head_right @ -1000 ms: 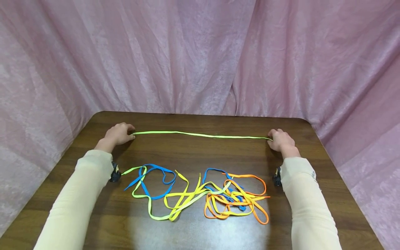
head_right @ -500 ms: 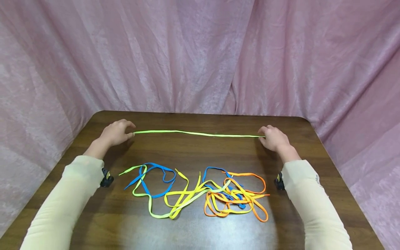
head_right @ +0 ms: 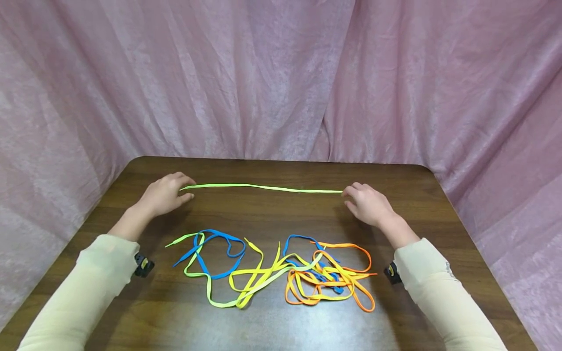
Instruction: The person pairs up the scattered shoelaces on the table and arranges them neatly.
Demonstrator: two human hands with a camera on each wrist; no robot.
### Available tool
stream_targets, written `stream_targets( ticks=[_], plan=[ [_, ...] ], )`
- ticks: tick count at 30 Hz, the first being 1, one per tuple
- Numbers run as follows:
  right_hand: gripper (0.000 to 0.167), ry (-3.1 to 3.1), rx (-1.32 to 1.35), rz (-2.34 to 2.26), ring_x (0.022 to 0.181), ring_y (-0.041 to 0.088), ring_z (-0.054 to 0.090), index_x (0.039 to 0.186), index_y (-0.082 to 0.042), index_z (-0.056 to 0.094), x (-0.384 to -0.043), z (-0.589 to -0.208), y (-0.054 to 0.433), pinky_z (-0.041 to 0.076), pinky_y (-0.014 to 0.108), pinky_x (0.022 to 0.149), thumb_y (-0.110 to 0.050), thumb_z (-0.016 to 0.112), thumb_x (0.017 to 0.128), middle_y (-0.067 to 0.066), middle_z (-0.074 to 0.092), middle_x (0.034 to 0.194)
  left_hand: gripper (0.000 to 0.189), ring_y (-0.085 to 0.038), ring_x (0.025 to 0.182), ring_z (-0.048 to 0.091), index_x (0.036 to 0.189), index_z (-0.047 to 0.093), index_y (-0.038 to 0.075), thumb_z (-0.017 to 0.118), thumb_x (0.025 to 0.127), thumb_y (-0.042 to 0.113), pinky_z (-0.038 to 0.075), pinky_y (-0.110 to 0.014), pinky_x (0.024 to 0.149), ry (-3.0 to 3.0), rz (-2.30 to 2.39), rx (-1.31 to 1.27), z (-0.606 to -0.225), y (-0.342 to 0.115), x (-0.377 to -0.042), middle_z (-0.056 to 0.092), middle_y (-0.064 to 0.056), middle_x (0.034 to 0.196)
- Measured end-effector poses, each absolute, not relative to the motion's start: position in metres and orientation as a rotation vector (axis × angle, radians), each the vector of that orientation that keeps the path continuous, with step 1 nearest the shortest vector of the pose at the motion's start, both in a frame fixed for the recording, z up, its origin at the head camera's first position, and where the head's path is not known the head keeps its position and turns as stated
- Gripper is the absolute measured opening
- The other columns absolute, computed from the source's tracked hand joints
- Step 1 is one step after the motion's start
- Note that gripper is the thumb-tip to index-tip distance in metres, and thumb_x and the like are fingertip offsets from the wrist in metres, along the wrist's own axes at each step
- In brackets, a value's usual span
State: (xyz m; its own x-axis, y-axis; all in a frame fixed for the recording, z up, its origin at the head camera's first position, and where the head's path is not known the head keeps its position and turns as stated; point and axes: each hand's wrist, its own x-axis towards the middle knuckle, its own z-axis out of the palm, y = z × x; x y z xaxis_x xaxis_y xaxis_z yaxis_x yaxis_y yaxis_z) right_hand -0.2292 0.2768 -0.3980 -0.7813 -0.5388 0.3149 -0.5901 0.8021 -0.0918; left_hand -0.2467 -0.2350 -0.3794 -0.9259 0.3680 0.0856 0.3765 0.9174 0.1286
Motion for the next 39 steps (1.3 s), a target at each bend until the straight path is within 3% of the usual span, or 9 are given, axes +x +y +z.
stream_targets(
  ticks=[16,30,39],
  plan=[
    [0.032,-2.594,1.253,0.286,0.088,0.015,0.056,0.104,-0.013,0.064,-0.182,-0.401,0.239,0.048,0.033,0.072,-0.017,0.073,0.074,-0.002,0.059,0.099,0.04,-0.03,0.098,0.058,0.111,0.063,0.01,0.073,0.078,0.029,0.049,-0.042,0.074,-2.802,-0.21,-0.865,-0.382,-0.207,-0.212,0.059,-0.008,0.11],
    [0.022,-2.522,1.494,0.293,0.081,0.008,0.049,0.093,-0.019,0.061,-0.146,-0.412,0.217,0.044,0.028,0.07,-0.016,0.071,0.074,-0.008,0.055,0.089,0.045,-0.025,0.097,0.057,0.112,0.062,0.011,0.074,0.076,0.035,0.048,-0.04,0.079,-2.735,-0.184,-1.025,-0.392,-0.175,-0.183,0.058,-0.005,0.111],
    [0.017,-2.449,1.522,0.263,0.076,0.008,0.044,0.086,-0.02,0.059,-0.138,-0.424,0.209,0.04,0.025,0.064,-0.014,0.069,0.072,-0.01,0.052,0.085,0.042,-0.02,0.092,0.056,0.109,0.064,0.012,0.073,0.075,0.036,0.047,-0.036,0.074,-2.709,-0.169,-1.093,-0.405,-0.165,-0.173,0.058,-0.002,0.108]
  ],
)
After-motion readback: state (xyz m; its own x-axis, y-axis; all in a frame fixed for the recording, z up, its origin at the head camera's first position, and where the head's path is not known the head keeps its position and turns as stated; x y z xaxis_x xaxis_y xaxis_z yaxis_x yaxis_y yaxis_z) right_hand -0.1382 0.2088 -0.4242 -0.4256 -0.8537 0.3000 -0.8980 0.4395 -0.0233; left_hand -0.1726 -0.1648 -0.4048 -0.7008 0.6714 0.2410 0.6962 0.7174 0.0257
